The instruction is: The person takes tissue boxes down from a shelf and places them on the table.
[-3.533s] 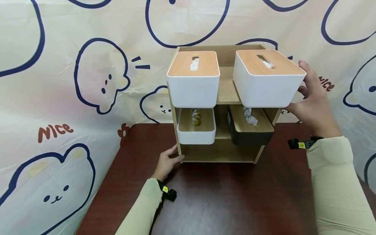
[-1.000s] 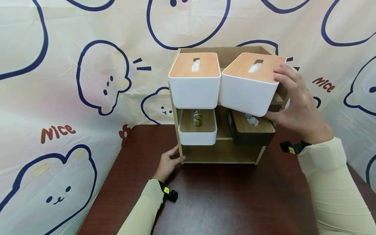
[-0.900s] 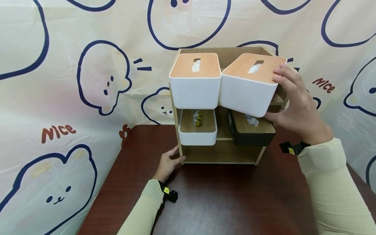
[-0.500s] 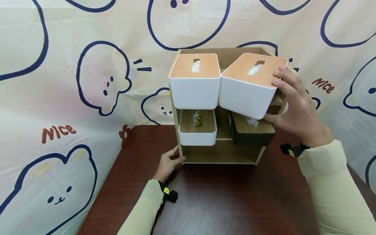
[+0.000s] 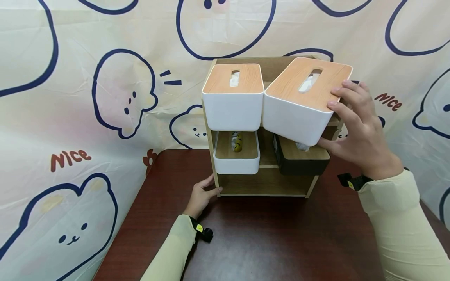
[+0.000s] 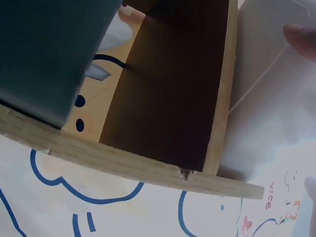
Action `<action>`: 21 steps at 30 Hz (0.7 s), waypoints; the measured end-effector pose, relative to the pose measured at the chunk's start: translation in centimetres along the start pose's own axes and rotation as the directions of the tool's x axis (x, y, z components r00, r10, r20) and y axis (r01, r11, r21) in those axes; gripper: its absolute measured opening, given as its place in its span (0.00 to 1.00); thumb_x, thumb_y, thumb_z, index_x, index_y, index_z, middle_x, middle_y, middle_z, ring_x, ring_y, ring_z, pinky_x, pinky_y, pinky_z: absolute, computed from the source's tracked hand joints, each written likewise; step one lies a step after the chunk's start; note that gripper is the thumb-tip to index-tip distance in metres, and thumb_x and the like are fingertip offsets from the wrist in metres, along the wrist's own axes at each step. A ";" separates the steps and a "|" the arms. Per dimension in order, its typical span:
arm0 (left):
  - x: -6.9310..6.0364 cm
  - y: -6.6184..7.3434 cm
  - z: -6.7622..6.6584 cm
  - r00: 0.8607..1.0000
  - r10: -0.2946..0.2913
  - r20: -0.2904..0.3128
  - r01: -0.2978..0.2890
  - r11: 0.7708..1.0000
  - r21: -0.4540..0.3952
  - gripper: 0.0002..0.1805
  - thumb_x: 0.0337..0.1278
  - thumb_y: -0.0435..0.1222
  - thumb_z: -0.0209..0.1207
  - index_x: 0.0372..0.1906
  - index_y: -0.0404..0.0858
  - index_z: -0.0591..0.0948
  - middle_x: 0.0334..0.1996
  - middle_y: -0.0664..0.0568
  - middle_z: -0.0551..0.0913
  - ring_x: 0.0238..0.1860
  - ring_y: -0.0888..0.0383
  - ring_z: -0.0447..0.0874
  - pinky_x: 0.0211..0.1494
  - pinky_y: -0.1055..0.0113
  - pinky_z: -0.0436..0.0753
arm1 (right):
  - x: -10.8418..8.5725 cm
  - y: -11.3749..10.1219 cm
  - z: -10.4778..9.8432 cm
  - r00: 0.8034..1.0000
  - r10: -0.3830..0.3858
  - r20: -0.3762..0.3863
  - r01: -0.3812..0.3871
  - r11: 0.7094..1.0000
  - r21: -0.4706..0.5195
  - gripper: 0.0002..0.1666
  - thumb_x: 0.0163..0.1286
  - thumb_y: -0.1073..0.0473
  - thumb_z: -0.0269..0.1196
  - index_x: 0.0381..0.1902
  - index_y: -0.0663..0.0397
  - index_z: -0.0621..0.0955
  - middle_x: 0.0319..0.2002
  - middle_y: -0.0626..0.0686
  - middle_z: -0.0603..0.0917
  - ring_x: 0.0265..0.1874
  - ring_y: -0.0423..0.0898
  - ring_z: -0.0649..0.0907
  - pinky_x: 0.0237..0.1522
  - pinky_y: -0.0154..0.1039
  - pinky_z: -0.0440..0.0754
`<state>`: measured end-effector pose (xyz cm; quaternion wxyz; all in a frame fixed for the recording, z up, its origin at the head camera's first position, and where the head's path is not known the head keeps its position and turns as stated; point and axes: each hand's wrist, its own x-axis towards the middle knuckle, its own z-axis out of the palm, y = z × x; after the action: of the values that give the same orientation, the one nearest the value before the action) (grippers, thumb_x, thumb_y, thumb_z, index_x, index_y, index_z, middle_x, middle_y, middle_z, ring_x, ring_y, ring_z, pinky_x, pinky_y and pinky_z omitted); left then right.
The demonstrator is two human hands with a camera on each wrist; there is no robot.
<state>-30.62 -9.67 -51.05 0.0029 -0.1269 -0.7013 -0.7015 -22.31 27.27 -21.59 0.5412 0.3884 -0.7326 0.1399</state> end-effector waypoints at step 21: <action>0.0 0.0 0.0 1.000 -0.004 0.016 0.003 1.000 0.020 0.35 0.50 0.32 0.72 0.66 0.47 0.74 0.59 0.46 0.78 0.63 0.53 0.72 0.53 0.67 0.77 | 1.4 -2.2 -0.8 0.998 -0.004 -0.067 0.001 0.999 -0.050 0.36 0.62 0.27 0.56 0.58 0.43 0.71 0.58 0.56 0.73 0.64 0.56 0.66 0.65 0.66 0.51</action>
<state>-30.65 -9.71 -51.03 -0.0028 -0.1312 -0.7086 -0.6933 -20.37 25.73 -20.52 0.5753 0.3709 -0.7166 0.1340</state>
